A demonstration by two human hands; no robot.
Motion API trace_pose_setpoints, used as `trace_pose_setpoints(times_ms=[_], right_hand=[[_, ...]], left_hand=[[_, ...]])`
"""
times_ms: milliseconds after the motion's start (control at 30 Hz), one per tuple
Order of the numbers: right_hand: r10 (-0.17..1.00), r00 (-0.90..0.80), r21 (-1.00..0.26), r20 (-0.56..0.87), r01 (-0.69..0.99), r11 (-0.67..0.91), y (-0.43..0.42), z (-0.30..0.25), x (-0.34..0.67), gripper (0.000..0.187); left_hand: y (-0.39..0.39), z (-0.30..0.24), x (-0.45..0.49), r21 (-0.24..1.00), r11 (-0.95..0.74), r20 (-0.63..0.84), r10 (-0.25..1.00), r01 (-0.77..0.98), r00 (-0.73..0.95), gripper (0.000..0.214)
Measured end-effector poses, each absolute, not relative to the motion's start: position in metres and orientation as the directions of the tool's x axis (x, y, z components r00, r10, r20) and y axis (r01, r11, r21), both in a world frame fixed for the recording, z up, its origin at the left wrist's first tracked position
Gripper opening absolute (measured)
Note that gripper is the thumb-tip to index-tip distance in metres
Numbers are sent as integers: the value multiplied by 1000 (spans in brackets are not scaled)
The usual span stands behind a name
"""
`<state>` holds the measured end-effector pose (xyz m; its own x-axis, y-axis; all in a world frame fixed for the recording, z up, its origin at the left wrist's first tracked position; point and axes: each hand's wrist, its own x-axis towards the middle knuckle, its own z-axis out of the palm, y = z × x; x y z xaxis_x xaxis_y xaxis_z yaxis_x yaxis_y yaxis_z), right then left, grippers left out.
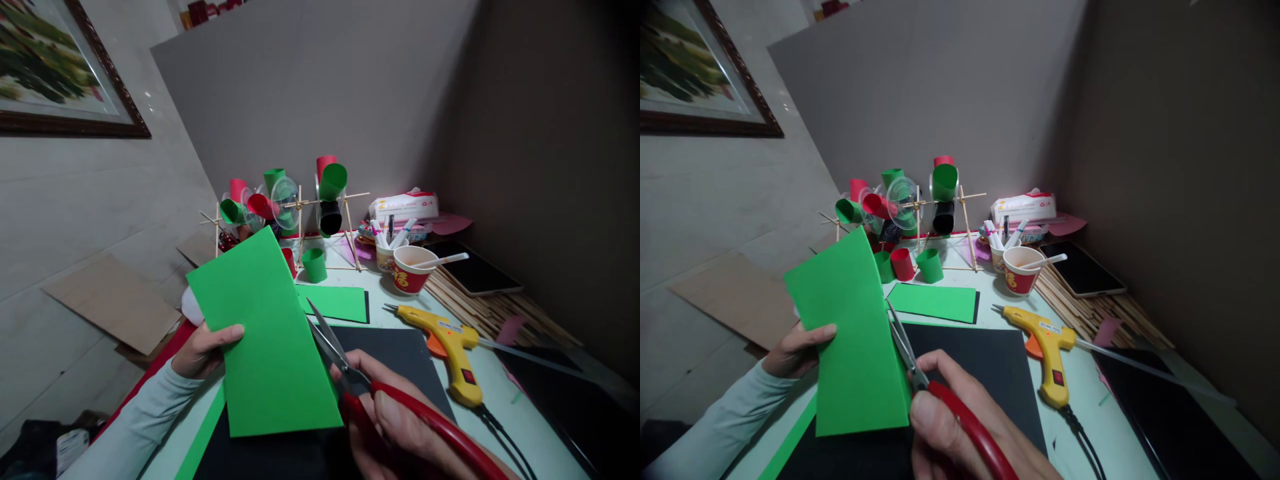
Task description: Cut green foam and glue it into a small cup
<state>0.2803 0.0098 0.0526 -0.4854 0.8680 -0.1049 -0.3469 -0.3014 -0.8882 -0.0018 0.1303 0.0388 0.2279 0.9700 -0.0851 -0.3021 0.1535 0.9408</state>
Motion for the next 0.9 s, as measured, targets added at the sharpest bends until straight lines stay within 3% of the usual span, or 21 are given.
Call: trace_pose_setpoints(times_ms=[433,900], right_hand=[[874,-474,-890,-106,-347,-296,9,58,275,69],[926,-342,-847,-158,-434,-305,4,34,256,72]], left_hand=[[126,31,9,943,198,-141,966,-268,216,91],[120,25,24,948,193,-159,976,-252,146,87]])
